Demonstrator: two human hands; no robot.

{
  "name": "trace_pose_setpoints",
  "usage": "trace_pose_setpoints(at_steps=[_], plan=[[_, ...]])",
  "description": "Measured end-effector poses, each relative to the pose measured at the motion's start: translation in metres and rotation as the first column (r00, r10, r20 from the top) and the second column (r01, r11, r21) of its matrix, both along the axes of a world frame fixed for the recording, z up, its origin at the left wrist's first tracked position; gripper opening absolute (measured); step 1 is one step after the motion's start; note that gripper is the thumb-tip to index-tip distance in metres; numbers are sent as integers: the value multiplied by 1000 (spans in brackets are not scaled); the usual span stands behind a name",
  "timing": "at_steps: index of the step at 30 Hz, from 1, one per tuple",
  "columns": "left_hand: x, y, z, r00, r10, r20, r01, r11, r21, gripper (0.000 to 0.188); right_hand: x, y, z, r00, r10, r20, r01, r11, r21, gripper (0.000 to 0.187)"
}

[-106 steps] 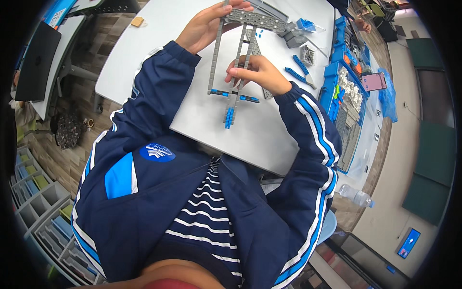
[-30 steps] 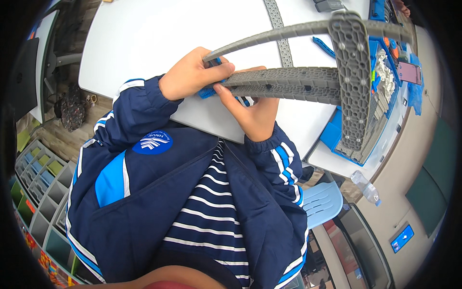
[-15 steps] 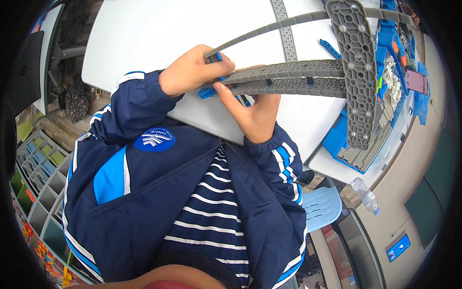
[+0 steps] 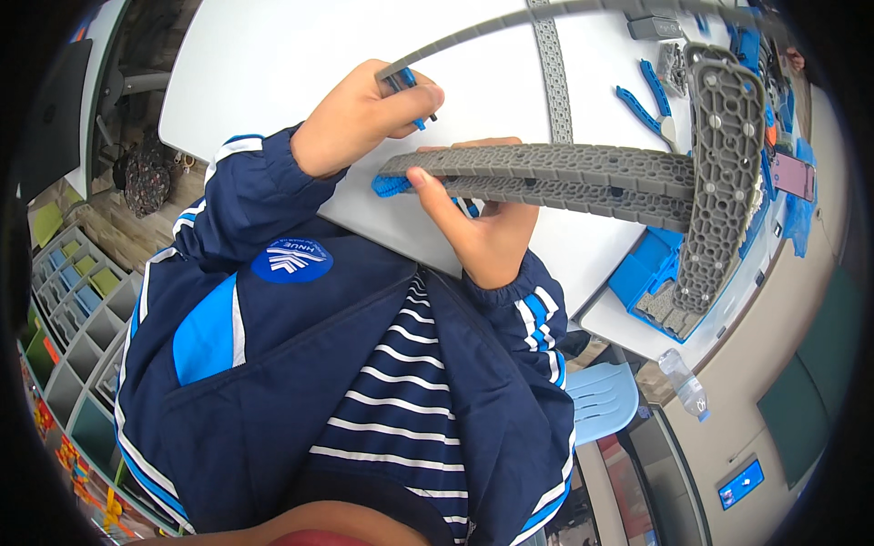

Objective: The person assembles a mechanical structure using gray perforated beams, blue connectors, and a blue gear. They connect beams into a cross-shaped frame, attach a gear, and repeatedly adjust and inspect the assembly while occasionally referencing a smartphone on the table.

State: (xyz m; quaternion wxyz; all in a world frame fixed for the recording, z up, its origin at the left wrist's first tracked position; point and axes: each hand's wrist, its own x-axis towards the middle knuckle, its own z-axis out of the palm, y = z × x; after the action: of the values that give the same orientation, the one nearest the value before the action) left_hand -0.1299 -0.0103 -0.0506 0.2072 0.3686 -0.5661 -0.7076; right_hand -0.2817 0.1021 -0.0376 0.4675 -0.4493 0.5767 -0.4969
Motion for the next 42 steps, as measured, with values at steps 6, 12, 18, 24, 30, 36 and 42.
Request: trace_pose_setpoints(at_steps=[6, 12, 18, 24, 30, 36, 42], plan=[[-17, 10, 17, 993, 115, -7, -115, 993, 17, 29, -6, -2, -2, 997, -18, 77, 21, 999, -39, 34], [-33, 19, 36, 983, 172, -59, -169, 984, 52, 29, -9, 2, -11, 992, -36, 121, 46, 995, -84, 43], [-44, 26, 48, 982, 179, -66, -177, 983, 44, 30, -5, 4, -21, 980, -113, 166, 133, 984, -115, 54], [-47, 28, 45, 989, 144, -16, -144, 989, -21, 31, -4, 4, -26, 991, -111, 79, 121, 983, -140, 65], [-51, 31, 38, 979, 198, -39, -201, 974, -106, 30, -6, 3, -30, 995, -103, -8, 100, 980, -169, 64], [-53, 30, 39, 984, 181, -1, -179, 975, -130, 31, -10, 6, -35, 976, -110, -186, 79, 983, -164, 59], [-46, 23, 53, 990, 75, -122, -75, 997, 8, 25, -8, 2, -27, 966, -100, -240, 59, 984, -170, 45]])
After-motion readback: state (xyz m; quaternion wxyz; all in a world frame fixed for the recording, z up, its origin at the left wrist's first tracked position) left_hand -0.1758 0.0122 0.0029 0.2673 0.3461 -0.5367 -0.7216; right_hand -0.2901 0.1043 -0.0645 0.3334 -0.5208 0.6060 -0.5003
